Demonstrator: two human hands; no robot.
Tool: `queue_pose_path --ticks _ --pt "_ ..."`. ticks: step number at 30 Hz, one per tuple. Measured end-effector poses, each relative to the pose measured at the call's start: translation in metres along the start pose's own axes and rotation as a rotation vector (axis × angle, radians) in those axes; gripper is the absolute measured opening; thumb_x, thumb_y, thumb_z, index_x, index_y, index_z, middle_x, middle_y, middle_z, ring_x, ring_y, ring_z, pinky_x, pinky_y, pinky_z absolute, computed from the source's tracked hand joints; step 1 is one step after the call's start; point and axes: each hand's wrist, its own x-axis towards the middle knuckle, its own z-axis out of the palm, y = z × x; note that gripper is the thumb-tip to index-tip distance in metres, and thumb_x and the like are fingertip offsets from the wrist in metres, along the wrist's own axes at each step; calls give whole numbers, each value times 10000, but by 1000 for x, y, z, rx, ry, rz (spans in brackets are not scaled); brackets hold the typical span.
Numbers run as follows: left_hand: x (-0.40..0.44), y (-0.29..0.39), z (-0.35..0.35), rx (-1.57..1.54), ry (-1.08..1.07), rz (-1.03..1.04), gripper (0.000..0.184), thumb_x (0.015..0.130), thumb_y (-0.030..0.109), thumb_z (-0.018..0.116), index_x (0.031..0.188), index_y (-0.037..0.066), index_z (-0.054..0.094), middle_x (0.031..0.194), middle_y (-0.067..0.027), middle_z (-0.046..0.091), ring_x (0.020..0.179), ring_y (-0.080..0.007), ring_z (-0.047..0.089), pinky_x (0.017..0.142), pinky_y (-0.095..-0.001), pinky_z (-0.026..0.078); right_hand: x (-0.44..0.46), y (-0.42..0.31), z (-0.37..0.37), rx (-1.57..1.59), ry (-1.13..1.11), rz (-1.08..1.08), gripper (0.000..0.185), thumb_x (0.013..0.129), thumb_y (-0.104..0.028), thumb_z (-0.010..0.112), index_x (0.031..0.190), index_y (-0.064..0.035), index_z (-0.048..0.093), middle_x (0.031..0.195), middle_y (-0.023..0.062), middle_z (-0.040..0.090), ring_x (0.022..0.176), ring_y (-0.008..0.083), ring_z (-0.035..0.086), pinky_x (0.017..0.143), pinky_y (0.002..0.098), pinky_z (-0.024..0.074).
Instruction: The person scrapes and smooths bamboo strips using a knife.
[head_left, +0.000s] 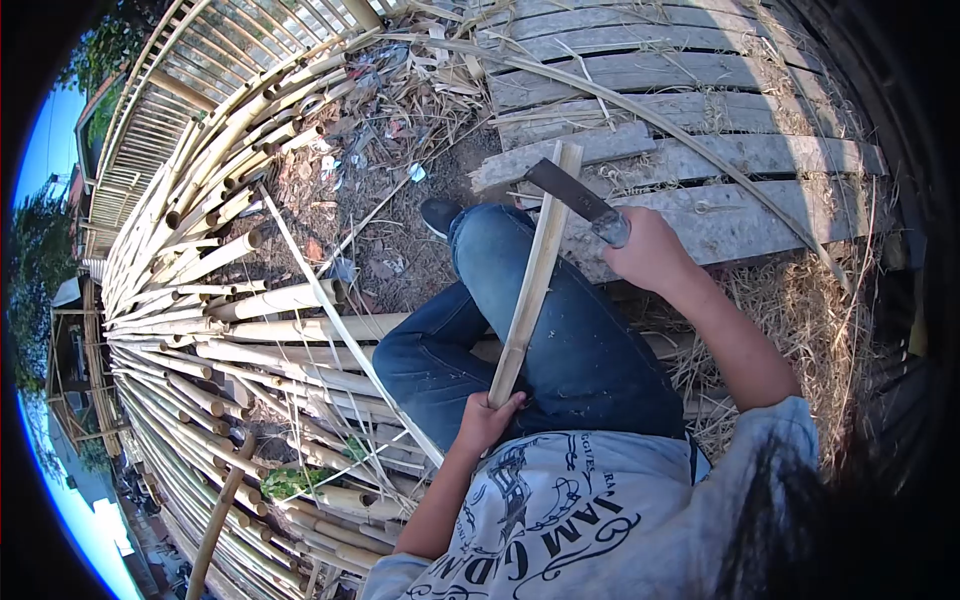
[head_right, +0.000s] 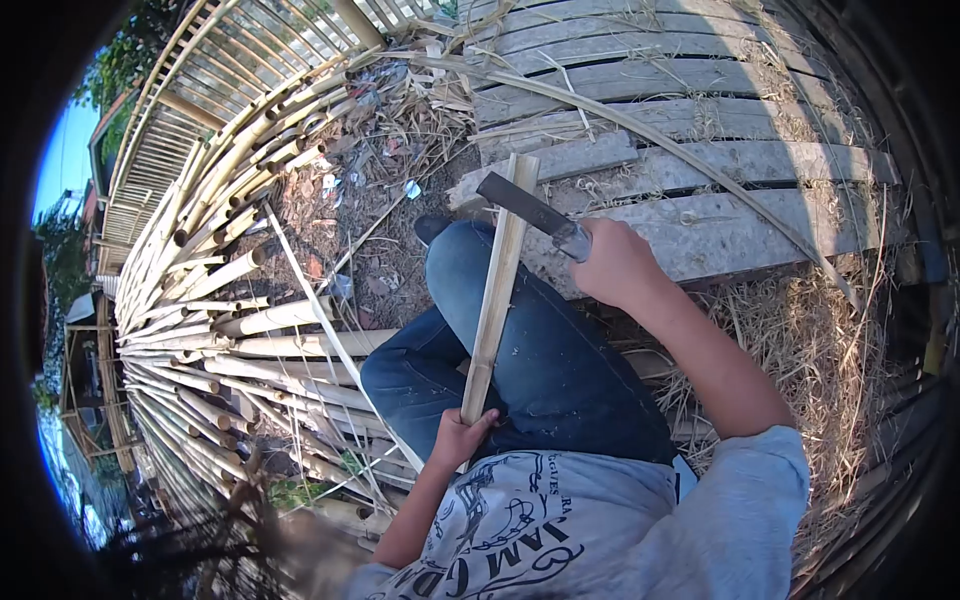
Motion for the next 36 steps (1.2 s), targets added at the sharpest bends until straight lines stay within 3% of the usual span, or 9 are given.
queue_pose_path --ticks 5,8,14,16,17,24,29,32,36 --pt "-3 -14 5 -89 52 69 318 877 257 722 715 -14 677 520 30 512 493 -41 428 443 -254 343 2 -20 -31 -164 -185 -45 230 695 -141 644 884 -10 651 849 225 667 872 399 644 784 451 510" --pt "1 -11 5 -132 30 100 323 878 260 720 696 -2 671 504 35 501 461 -37 423 417 -245 320 10 -11 -22 50 -46 52 190 675 -125 639 812 5 621 771 211 652 798 406 636 729 448 495" --pt "-5 0 1 -129 30 99 338 874 256 723 720 -37 659 533 19 503 528 -47 411 475 -266 377 8 -14 -23 -206 -9 -112 192 691 -107 620 825 30 605 753 238 635 786 420 635 717 423 493" --pt "-3 -7 3 -143 3 79 339 874 248 723 716 -43 648 552 12 513 544 -50 417 484 -268 379 12 -20 -29 44 -95 119 235 687 -135 648 875 5 652 822 232 666 849 397 655 773 436 511" --pt "-1 -17 2 -105 8 98 349 874 267 723 704 -31 654 536 17 514 512 -49 426 457 -265 361 7 -11 -15 -107 -119 62 229 678 -128 666 858 13 644 784 237 656 810 400 653 740 423 507" --pt "-4 2 2 -164 41 172 356 868 282 731 700 -23 658 518 29 500 495 -44 410 439 -263 340 15 -4 -17 21 -163 98 230 655 -125 669 829 24 640 792 230 659 798 399 648 739 422 506" --pt "0 -11 2 -137 50 158 364 865 283 734 682 -18 642 512 41 478 499 -42 396 440 -262 335 6 -12 -22 -102 -203 -54 233 665 -125 655 844 25 648 776 231 658 787 399 646 725 419 509" --pt "-1 -11 2 -143 34 149 372 864 282 734 662 -12 626 519 42 477 502 -43 395 441 -264 336 4 1 -9 -108 -173 40 177 661 -95 635 756 44 581 651 170 599 636 288 612 660 383 477" --pt "-2 -1 1 -143 35 148 357 866 275 731 674 -8 631 530 41 484 508 -43 397 444 -263 335 8 -1 -23 -18 -106 -83 175 655 -77 628 769 48 583 642 176 595 611 283 596 646 384 474"
